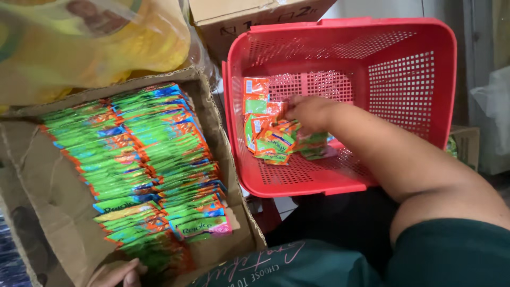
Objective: The person sits on the floor and sorts small, colorful detergent packets from a cardboard box into a red plastic basket. They pick up handfuls of packets, separate them, and place them into the basket.
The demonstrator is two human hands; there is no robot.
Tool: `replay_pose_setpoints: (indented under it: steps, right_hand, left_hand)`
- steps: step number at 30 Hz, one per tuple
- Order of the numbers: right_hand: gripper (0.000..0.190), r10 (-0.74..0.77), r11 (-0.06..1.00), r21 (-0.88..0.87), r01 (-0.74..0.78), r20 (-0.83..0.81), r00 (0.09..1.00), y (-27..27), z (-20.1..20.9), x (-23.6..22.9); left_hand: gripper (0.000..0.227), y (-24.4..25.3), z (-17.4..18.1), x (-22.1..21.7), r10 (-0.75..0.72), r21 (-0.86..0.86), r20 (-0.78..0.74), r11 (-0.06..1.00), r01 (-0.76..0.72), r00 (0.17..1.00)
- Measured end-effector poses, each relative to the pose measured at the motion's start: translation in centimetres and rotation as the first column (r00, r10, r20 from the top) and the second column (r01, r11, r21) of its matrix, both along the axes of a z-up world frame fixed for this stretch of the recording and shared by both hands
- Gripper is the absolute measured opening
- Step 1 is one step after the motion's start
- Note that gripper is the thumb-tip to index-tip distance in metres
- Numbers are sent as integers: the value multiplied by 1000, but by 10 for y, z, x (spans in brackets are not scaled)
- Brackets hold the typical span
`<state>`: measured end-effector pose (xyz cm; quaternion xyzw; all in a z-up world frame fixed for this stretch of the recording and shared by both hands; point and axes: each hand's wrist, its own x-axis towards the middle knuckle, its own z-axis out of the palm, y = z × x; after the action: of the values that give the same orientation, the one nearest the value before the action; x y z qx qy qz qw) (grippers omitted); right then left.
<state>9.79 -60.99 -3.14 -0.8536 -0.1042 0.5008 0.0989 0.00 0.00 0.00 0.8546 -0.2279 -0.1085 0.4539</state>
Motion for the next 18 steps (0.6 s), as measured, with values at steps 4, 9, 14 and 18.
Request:
replay_pose_setpoints:
  steps: [4,9,14,18]
  right_hand:
    - [69,-164,986,-56,158,-131,978,-16,0,-11]
    - [73,-270,962,85,260,152,951,-51,8,-12]
    - [56,-647,747,296,595,120,753,-71,81,-21]
    - [52,-833,398,679,617,-14,553,-70,131,-34]
  left_hand:
    - [15,-16,20,-6,100,87,68,991,-105,993]
    - [8,-77,73,12,172,41,145,983,-179,974]
    - [10,-99,104,3,277,202,163,930,-307,947]
    - [18,-108,117,5,273,240,230,914,-326,934]
